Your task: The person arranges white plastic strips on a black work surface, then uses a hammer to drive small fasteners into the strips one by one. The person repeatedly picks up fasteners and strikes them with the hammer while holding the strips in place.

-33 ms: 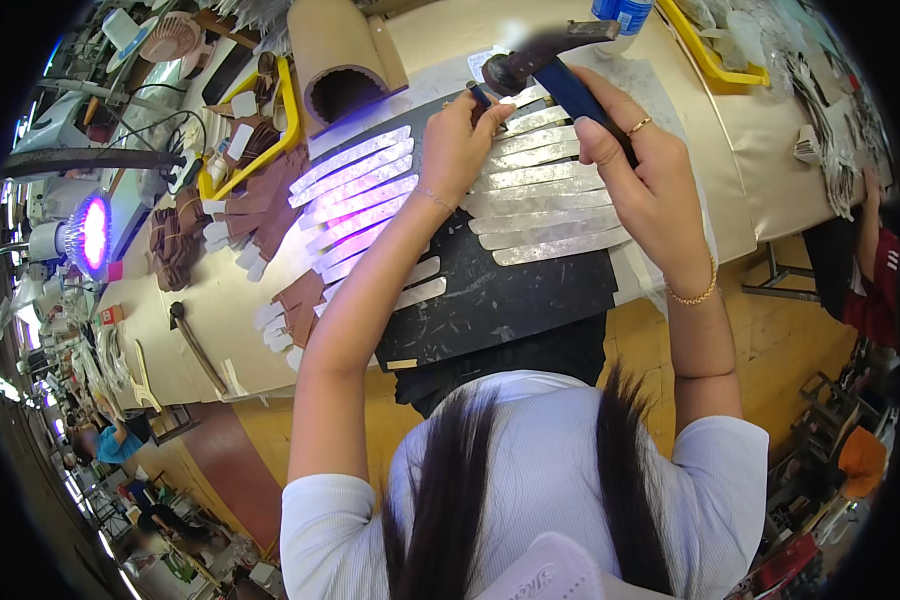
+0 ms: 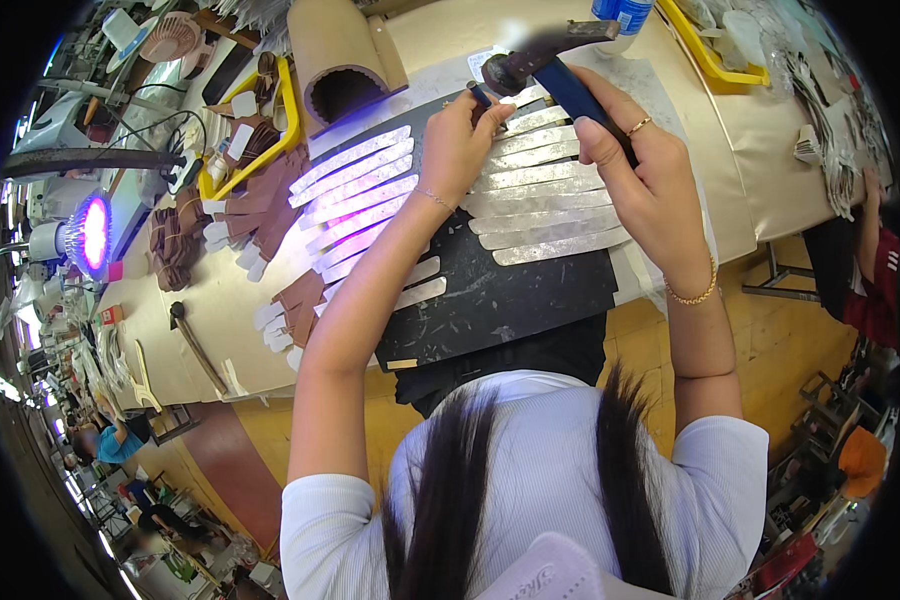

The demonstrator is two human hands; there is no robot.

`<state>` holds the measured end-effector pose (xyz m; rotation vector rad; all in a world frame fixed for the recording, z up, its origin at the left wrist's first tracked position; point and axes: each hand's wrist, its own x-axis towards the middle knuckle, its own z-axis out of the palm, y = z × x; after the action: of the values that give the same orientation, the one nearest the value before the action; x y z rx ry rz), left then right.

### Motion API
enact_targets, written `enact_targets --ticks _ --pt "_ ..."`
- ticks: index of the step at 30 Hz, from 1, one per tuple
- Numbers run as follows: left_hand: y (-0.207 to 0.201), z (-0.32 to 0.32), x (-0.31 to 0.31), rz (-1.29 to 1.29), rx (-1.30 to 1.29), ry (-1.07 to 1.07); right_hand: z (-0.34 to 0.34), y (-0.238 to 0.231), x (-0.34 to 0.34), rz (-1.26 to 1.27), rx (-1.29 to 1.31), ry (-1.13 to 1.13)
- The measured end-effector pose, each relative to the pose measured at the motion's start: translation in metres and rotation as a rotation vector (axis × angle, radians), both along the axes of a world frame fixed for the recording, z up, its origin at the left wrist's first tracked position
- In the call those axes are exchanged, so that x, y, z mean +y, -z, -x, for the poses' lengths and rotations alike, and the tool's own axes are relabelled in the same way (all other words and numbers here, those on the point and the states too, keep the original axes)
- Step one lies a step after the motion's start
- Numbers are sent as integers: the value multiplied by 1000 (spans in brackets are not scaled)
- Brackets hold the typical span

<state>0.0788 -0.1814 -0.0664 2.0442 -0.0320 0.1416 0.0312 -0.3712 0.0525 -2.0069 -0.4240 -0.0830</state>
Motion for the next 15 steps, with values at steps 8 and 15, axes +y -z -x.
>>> enact_targets --ticks 8,15 --pt "-9 1 -5 -50 -31 -1 -2 2 -2 -12 -54 7" --pt "-9 0 -9 -314 -209 80 -13 -3 -6 126 -167 34"
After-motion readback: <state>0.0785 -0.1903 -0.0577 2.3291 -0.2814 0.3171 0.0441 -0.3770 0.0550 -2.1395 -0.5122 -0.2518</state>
